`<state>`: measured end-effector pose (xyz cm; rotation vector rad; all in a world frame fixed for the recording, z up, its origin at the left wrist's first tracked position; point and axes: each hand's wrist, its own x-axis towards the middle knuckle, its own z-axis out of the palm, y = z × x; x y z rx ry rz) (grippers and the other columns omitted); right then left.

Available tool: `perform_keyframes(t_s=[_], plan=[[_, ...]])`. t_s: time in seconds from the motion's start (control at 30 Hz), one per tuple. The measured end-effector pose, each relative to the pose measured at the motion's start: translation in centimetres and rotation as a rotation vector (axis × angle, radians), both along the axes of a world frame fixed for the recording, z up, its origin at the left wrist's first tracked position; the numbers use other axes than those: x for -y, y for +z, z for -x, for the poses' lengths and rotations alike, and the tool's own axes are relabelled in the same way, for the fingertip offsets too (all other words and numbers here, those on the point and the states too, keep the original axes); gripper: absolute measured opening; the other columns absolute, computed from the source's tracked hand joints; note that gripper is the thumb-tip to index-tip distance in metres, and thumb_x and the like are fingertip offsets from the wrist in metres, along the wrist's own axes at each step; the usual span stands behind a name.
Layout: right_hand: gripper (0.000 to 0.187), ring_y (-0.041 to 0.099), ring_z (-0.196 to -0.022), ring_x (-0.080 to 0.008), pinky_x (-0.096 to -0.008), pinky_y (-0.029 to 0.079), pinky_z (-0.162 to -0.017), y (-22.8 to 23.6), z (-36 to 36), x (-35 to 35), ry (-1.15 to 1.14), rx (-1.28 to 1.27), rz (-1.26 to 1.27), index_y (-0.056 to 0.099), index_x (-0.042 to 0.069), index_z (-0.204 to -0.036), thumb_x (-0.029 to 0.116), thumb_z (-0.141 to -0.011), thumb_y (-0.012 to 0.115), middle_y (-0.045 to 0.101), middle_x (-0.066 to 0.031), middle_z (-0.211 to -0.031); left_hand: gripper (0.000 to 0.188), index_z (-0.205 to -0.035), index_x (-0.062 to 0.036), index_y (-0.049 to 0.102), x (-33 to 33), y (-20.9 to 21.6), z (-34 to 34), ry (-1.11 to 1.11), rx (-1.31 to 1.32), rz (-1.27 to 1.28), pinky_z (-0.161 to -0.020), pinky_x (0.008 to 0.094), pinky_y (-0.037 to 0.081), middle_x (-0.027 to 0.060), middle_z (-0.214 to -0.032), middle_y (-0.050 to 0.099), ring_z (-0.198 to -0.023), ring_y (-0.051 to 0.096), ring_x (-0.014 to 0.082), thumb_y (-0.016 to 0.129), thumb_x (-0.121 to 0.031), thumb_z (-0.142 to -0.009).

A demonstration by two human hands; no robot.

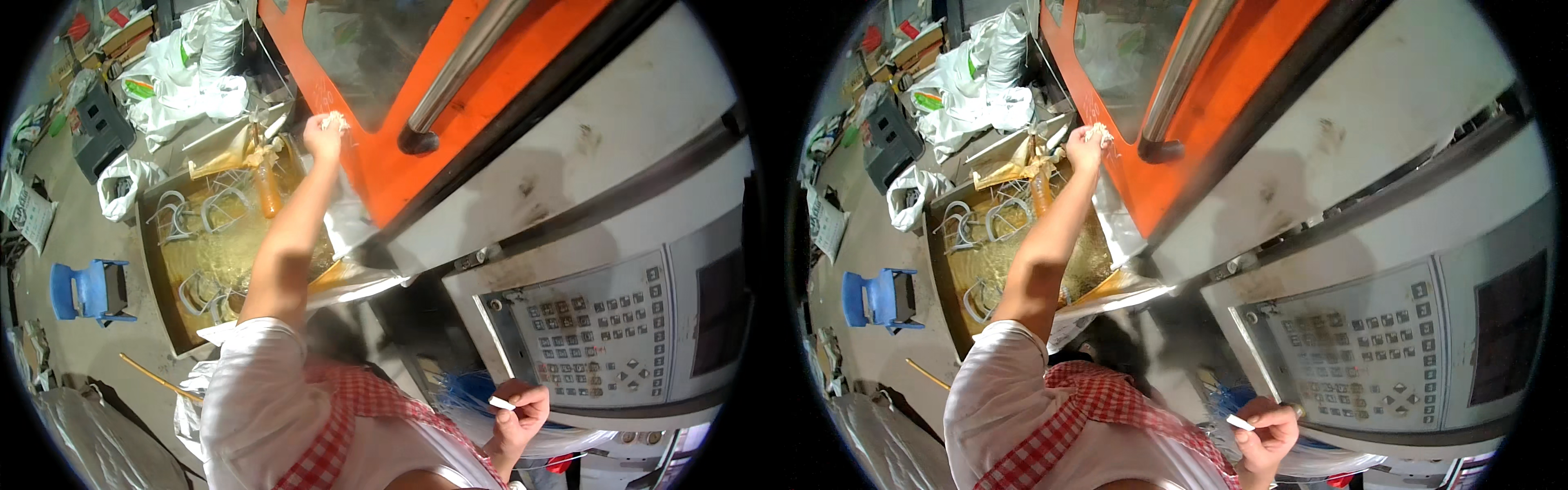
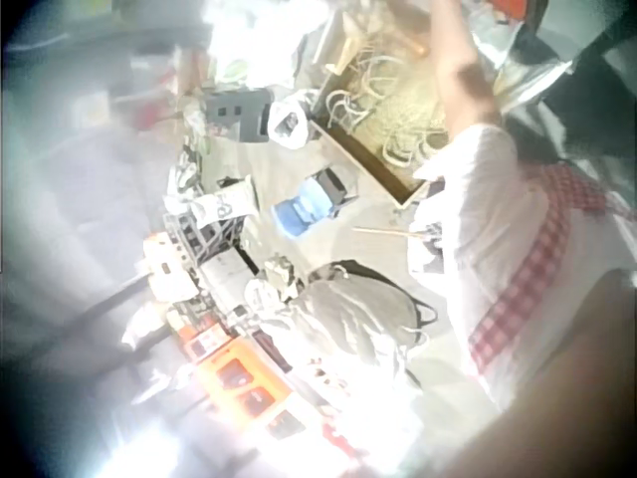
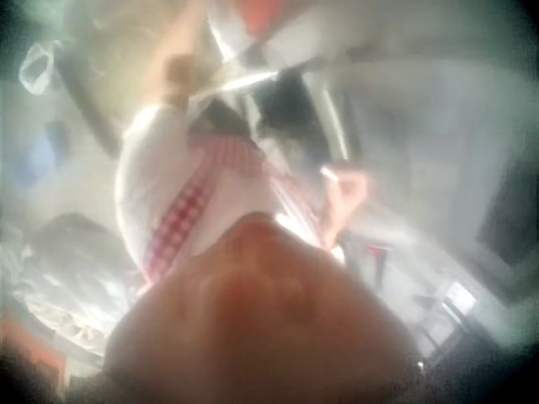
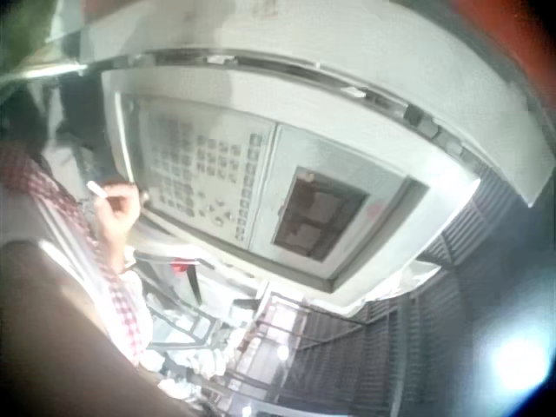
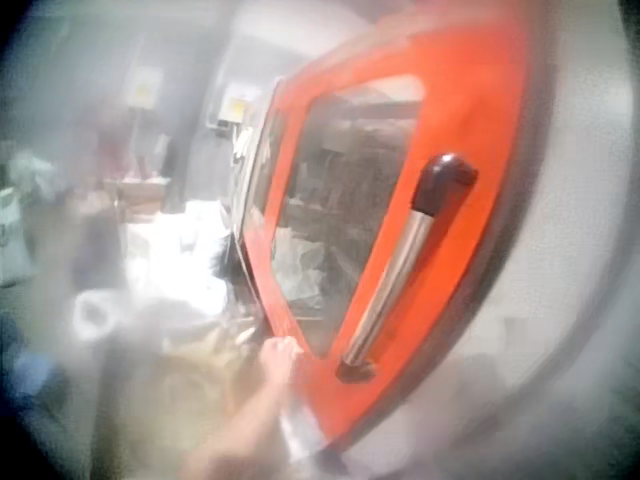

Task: The person picks up grey curved plastic parts from a water bath, shakes them to remove excess water, and places them into a white bag. The person also uses a wooden pole to move parts in the water and then moves to a machine where they wipe different sections of a red panel.

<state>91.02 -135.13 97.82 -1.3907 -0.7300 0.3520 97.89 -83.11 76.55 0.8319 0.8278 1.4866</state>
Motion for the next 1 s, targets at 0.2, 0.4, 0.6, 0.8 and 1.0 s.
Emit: perform_keyframes(t_s=[0.2, 0.4, 0.6, 0.8, 1.0], plan=[[0.028, 0.052, -0.062, -0.0141, -0.0227, 0.04, -0.054, -0.8, -2.1, -2.4, 0.032, 0.123, 0.04, 0.048, 0.003, -0.081, 0.011, -0.07, 0.073, 0.055, -0.0084, -0.07, 0.008, -0.076, -0.0004, 0.063, 1.3, 0.1, -1.0, 0.015, -0.367, -0.028, -0.057, 0.0273, 0.046, 0.0063, -0.063, 0.06, -0.058, 0.058, 0.0148, 0.059, -0.008, -0.075], [0.022, 0.051, -0.066, -0.0128, -0.0222, 0.041, -0.059, -3.0, -2.2, -7.3, 0.106, 0.095, 0.099, 0.048, 0.001, -0.084, 0.003, -0.073, 0.067, 0.055, -0.01, -0.077, 0.007, -0.077, -0.0027, 0.062, 14.1, -3.5, 2.0, -0.288, -0.473, -0.167, -0.068, 0.032, 0.047, 0.0112, -0.078, 0.062, -0.073, 0.06, 0.0221, 0.058, -0.006, -0.073], [0.016, 0.048, -0.064, -0.0075, -0.0214, 0.041, -0.057, -6.7, -3.0, -16.4, 0.085, 0.053, 0.286, 0.049, 0.003, -0.083, 0.004, -0.076, 0.064, 0.053, -0.0014, -0.076, 0.019, -0.091, -0.0008, 0.063, 14.9, -3.5, 5.8, -0.347, -0.522, -0.112, -0.07, 0.0255, 0.047, 0.0081, -0.085, 0.063, -0.078, 0.059, 0.0137, 0.066, -0.004, -0.072], [0.01, 0.051, -0.066, -0.0089, -0.0233, 0.043, -0.061, -10.4, -5.4, -30.3, 0.068, 0.516, 0.556, 0.052, 0.002, -0.079, 0.008, -0.08, 0.059, 0.055, -0.0028, -0.07, 0.016, -0.084, -0.002, 0.063, 16.2, -5.2, 10.5, -0.372, -0.375, 0.026, -0.067, 0.0303, 0.047, 0.0125, -0.08, 0.064, -0.071, 0.061, 0.0194, 0.063, -0.016, -0.076], [0.008, 0.049, -0.063, -0.0279, -0.0411, 0.039, -0.056, -11.2, -8.3, -40.9, 0.039, 1.654, 0.434, 0.047, 0.007, -0.068, 0.009, -0.072, 0.054, 0.049, -0.0106, -0.064, 0.014, -0.092, 0.0016, 0.059, 20.5, -5.4, 16.6, -0.594, -0.275, 0.309, -0.059, 0.0214, 0.046, 0.0053, -0.082, 0.063, -0.069, 0.056, 0.0077, 0.055, 0.005, -0.079]])
